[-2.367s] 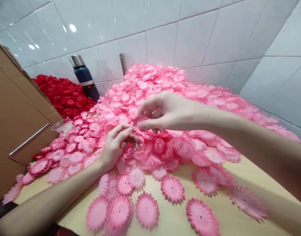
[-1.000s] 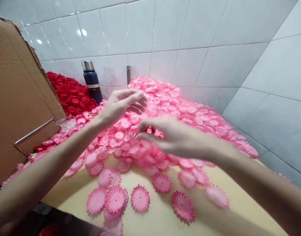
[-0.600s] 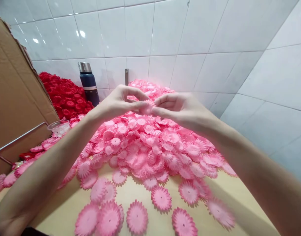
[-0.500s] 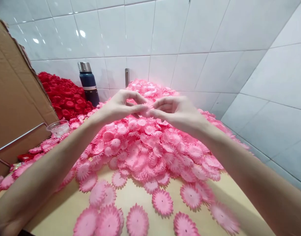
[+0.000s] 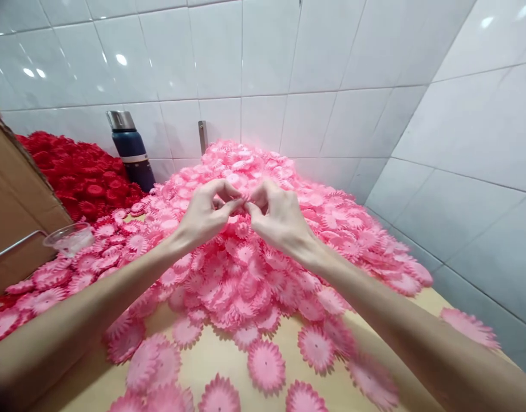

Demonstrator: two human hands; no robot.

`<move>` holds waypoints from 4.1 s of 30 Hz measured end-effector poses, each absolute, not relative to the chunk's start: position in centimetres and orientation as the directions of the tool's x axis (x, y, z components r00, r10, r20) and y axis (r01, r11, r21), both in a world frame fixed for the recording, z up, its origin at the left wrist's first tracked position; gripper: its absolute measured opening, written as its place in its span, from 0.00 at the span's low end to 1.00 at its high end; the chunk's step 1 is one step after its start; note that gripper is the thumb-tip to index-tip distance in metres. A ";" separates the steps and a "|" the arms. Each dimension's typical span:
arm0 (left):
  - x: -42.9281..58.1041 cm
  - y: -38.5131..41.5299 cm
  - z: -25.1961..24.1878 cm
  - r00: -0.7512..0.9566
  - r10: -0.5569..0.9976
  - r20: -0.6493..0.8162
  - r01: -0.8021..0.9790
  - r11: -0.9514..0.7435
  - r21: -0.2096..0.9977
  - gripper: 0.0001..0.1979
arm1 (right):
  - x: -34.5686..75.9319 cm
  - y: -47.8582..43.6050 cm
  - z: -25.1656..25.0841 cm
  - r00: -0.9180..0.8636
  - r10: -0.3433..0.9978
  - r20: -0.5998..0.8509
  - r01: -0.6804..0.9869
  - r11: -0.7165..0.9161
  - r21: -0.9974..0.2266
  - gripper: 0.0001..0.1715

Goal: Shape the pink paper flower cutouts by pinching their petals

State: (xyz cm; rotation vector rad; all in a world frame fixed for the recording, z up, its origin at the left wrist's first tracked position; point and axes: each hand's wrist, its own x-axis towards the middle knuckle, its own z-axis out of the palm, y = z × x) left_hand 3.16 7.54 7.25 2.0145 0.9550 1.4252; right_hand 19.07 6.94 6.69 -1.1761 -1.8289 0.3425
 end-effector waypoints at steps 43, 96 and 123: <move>1.7 7.3 9.0 0.427 0.850 0.310 0.100 -0.385 0.917 0.09 | 21.3 6.4 9.9 -0.440 0.870 0.223 0.515 0.447 -0.731 0.14; 0.8 7.7 9.1 0.561 0.801 0.208 0.046 -0.282 0.958 0.09 | 23.4 6.8 11.2 -0.545 0.826 0.143 0.304 0.353 -0.885 0.32; -2.2 6.5 12.8 0.817 0.533 -0.220 0.468 -0.392 0.792 0.08 | 26.4 6.9 12.4 -0.481 0.843 0.243 0.270 0.406 -0.873 0.10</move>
